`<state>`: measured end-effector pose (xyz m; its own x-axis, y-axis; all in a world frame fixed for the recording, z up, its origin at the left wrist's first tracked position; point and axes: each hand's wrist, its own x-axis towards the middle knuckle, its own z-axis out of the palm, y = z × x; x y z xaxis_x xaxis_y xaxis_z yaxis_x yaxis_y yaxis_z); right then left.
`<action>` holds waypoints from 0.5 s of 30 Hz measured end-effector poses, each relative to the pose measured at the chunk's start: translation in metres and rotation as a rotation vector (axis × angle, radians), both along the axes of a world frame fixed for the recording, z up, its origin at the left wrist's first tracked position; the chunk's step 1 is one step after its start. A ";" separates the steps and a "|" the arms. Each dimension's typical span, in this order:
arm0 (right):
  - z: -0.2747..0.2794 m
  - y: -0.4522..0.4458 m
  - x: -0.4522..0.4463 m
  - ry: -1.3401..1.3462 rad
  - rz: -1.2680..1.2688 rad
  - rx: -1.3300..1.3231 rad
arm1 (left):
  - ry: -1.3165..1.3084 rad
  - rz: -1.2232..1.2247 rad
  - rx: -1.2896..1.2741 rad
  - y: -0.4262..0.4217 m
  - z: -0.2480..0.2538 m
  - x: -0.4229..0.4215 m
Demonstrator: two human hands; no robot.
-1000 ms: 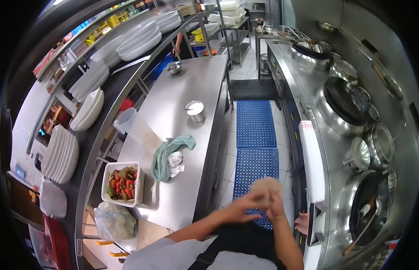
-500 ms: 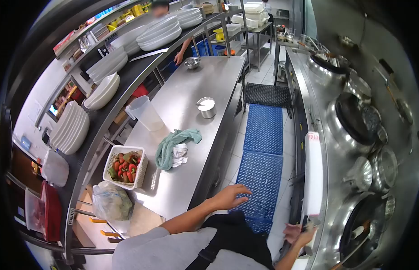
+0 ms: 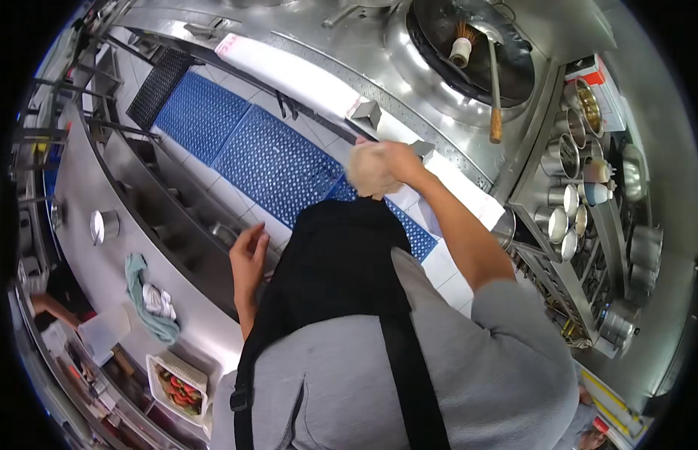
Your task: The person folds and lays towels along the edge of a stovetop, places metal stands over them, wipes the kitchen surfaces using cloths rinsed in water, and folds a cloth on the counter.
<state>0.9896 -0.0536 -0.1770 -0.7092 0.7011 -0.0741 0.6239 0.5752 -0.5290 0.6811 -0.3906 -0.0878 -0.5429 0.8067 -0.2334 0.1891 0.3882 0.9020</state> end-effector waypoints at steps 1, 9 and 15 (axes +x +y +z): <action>0.018 0.003 0.027 0.160 -0.189 0.006 | -0.023 0.009 -0.020 -0.006 -0.011 0.000; -0.008 -0.058 0.040 -0.009 -0.941 0.198 | 0.040 -0.222 -0.127 0.010 -0.020 -0.024; 0.025 -0.097 0.027 1.072 -1.107 -0.650 | 0.098 -0.231 -0.051 0.044 -0.006 -0.050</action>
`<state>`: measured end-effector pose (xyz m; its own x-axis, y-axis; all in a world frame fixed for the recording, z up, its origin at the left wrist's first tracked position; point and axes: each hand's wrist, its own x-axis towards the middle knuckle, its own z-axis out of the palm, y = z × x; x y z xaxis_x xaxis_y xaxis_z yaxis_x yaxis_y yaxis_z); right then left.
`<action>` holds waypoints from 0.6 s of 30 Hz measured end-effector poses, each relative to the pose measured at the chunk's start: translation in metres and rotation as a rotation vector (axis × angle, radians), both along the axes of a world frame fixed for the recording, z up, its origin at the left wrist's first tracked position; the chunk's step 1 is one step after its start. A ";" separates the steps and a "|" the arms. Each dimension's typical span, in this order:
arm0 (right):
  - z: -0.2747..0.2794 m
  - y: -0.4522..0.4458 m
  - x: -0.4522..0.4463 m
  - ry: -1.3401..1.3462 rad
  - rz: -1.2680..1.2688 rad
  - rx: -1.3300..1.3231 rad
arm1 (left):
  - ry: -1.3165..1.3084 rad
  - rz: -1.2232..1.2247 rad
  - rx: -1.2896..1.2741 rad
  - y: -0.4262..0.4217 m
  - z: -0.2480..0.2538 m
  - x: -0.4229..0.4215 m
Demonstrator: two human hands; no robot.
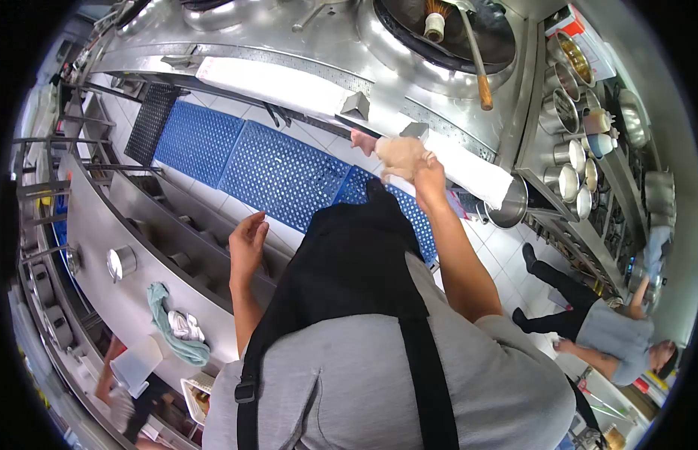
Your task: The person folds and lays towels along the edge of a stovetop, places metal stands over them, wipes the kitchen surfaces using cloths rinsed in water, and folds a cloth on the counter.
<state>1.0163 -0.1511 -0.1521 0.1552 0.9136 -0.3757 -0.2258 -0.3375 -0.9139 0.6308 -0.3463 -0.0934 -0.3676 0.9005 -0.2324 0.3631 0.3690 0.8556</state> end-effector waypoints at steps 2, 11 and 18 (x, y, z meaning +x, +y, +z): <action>0.046 0.020 -0.007 -0.447 0.272 0.081 | -0.012 -0.006 0.025 -0.003 -0.007 -0.005; -0.043 0.041 -0.101 -1.629 0.617 0.309 | 0.034 -0.242 -0.072 -0.018 -0.019 0.001; -0.025 0.059 -0.100 -1.551 0.619 0.270 | -0.193 -0.029 -0.013 -0.023 0.011 -0.006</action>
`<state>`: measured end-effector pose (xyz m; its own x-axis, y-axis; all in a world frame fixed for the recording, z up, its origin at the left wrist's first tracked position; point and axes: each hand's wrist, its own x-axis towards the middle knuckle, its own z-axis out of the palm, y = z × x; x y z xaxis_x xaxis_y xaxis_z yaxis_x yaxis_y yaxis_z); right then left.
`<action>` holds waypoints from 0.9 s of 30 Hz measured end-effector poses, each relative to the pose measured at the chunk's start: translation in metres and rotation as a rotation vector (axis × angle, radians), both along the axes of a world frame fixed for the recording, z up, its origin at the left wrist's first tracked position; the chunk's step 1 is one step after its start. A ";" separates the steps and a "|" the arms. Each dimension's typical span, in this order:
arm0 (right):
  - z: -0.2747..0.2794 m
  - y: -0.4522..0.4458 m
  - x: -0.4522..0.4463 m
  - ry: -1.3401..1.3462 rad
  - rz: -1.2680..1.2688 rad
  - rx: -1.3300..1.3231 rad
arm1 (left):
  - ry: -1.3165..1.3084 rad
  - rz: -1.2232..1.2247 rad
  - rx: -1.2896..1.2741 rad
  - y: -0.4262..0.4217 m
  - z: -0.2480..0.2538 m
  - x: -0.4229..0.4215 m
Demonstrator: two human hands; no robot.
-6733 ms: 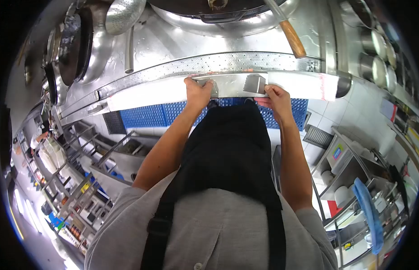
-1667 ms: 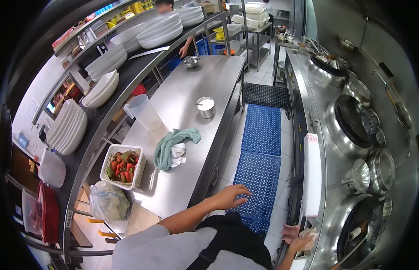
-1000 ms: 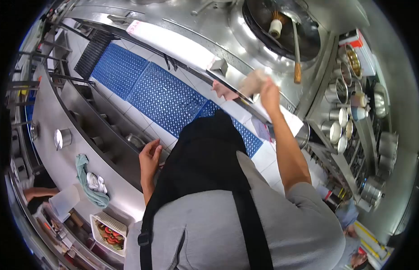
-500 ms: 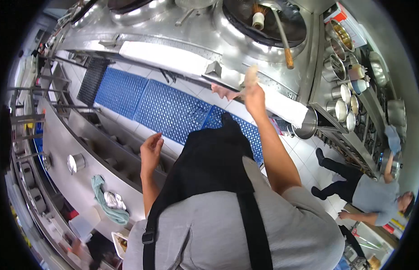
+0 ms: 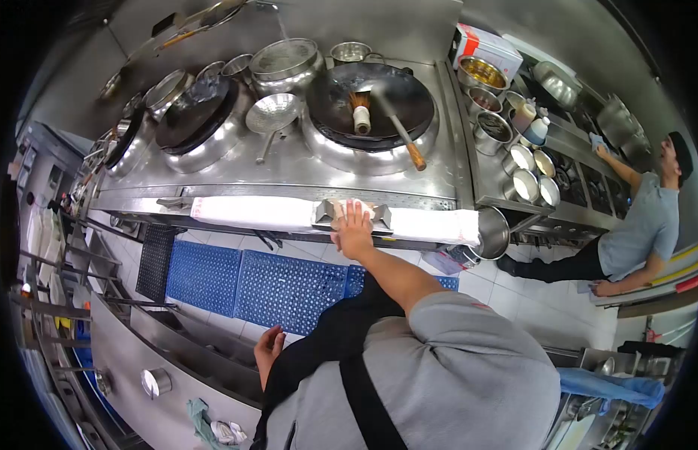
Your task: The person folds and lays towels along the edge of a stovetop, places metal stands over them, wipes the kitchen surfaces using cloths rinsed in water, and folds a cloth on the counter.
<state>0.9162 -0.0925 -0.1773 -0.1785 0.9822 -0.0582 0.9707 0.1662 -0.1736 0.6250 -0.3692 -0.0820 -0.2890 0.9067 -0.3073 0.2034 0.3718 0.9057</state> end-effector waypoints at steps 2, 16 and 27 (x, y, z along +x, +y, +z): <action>0.023 0.003 -0.001 0.016 0.012 -0.136 | 0.006 -0.027 0.017 0.001 -0.011 -0.012; 0.137 0.165 0.191 -0.027 -0.392 0.016 | 0.059 -0.023 -0.044 -0.019 -0.158 -0.043; 0.177 0.352 0.115 0.866 -0.191 0.194 | 0.213 0.146 -0.400 -0.047 -0.164 -0.045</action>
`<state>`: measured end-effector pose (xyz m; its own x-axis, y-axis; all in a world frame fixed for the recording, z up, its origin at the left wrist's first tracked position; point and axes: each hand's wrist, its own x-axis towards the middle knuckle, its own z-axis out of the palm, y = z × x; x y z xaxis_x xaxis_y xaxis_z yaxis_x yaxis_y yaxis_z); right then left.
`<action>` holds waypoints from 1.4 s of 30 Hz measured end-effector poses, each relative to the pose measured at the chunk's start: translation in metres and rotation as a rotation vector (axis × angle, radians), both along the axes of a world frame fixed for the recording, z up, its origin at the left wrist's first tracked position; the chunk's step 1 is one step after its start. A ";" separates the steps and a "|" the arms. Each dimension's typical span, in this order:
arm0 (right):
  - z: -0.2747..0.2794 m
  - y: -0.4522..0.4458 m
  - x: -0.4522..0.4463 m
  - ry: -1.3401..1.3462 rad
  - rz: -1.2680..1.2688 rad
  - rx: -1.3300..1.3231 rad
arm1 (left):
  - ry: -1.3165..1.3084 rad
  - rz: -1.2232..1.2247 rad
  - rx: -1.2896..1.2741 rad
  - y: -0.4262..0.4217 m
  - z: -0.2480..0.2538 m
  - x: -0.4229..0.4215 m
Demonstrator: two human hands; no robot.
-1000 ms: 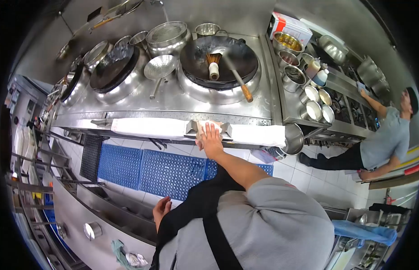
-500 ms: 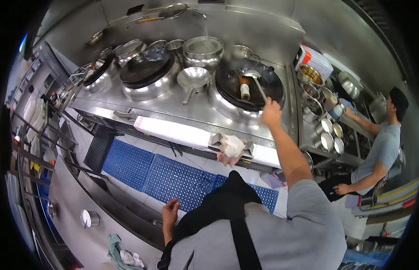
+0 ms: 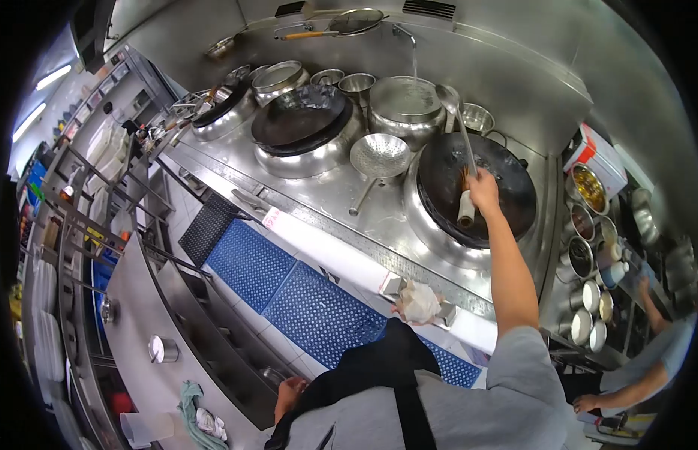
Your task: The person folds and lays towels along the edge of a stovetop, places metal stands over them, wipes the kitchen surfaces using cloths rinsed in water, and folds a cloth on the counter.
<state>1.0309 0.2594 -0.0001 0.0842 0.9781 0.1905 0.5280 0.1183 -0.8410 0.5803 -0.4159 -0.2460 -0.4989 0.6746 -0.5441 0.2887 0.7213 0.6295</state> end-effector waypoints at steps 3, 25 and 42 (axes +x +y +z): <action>0.027 0.059 -0.054 0.091 -0.027 -0.083 | -0.006 0.097 0.045 0.042 0.023 0.003; 0.129 -0.046 0.048 1.156 0.324 -0.583 | 0.137 -0.649 0.907 0.452 0.243 0.203; 0.103 -0.004 0.053 0.336 0.200 -0.297 | 0.389 -1.053 0.714 0.572 0.232 0.347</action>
